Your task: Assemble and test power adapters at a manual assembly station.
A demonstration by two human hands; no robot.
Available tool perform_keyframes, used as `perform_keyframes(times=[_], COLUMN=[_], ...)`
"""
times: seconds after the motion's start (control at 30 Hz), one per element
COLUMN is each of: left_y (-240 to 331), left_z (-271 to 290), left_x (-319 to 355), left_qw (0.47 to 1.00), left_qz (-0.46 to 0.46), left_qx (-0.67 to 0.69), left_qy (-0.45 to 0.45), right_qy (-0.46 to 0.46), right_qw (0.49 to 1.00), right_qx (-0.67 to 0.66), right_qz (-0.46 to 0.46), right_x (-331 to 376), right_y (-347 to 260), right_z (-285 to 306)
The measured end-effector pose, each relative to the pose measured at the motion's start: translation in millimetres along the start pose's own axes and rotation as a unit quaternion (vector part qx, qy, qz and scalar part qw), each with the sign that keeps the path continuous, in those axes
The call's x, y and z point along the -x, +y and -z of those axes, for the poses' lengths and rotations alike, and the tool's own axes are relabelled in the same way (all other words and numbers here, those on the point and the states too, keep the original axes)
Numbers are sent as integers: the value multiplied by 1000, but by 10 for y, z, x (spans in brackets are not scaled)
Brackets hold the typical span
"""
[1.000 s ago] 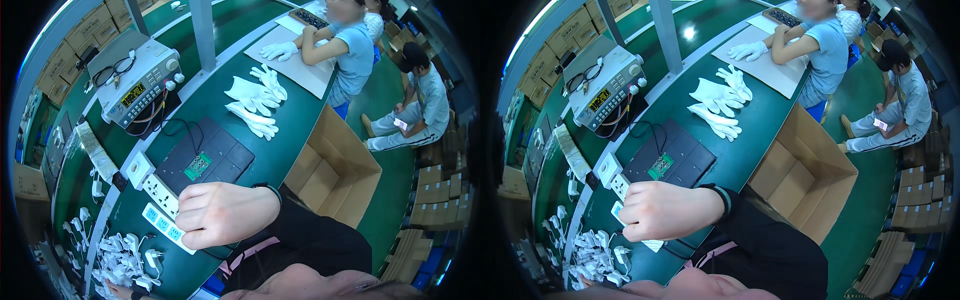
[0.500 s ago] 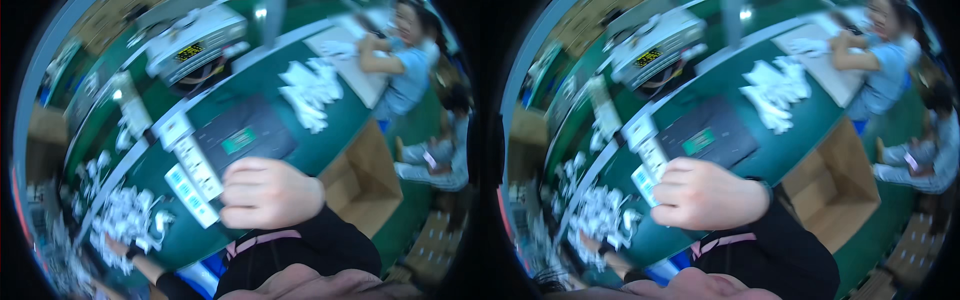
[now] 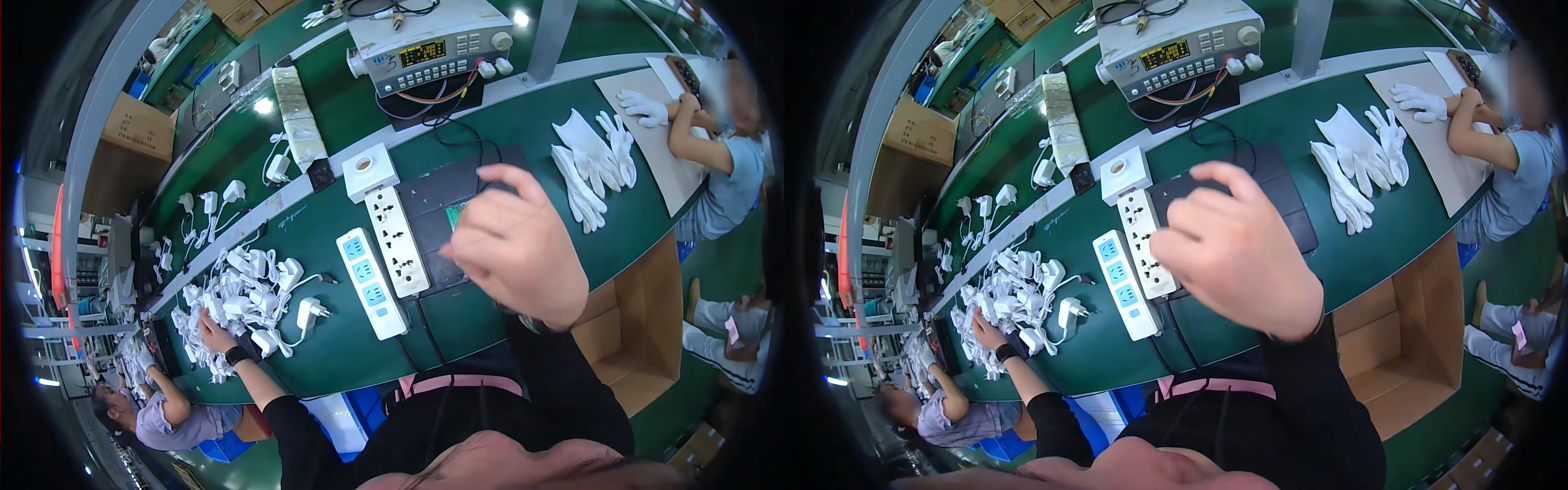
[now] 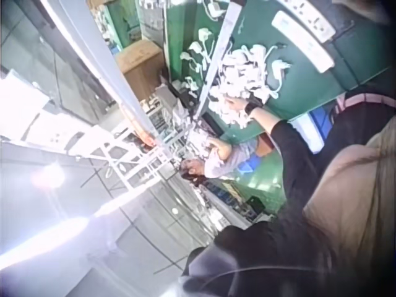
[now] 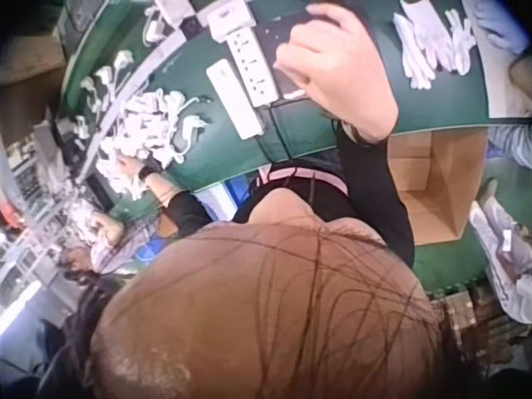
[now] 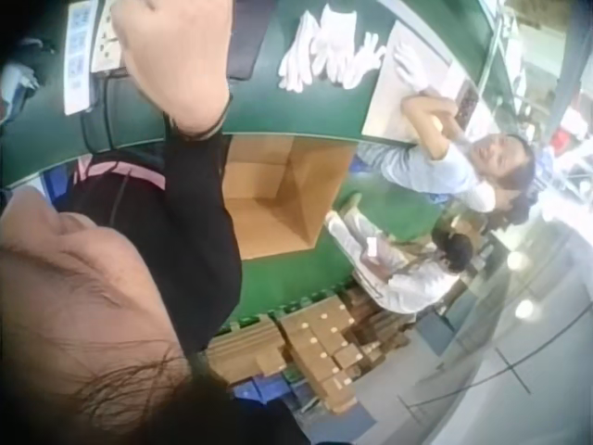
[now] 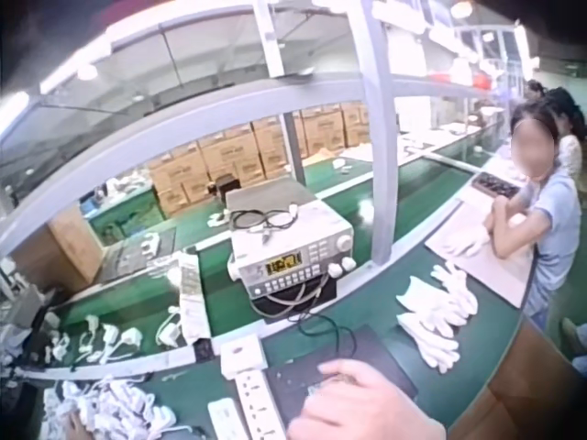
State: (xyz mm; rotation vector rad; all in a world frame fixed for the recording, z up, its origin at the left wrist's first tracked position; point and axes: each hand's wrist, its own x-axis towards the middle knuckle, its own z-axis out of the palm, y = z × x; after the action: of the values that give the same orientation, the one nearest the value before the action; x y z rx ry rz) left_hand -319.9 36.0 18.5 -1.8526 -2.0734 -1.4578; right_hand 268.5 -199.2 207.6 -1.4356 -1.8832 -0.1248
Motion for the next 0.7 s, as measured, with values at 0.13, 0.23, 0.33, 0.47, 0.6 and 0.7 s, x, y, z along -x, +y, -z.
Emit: perform_keyframes(times=[0.13,0.23,0.33,0.47,0.6,0.7], left_y=[-2,-24,-57,27,214,91], left_z=[33,78,27,77,4,55], left_x=[-13,5,-10,71,-63,-43], left_qw=[1000,1000,999,999,998,999], left_qz=[-7,13,36,-6,-40,-38], left_qx=[3,-13,-21,-42,-37,-34], left_qy=[-7,-7,-8,-6,-18,-19], right_qy=[21,45,59,87,111,82], right_qw=[999,998,991,975,960,963], right_qx=[15,-39,-103,-182,-208,-220], right_qz=[-27,16,59,96,-151,-135], right_x=[-5,24,61,184,60,114], right_y=[113,-18,-254,-526,-717,-622], right_z=[-99,-47,34,-111,154,52])
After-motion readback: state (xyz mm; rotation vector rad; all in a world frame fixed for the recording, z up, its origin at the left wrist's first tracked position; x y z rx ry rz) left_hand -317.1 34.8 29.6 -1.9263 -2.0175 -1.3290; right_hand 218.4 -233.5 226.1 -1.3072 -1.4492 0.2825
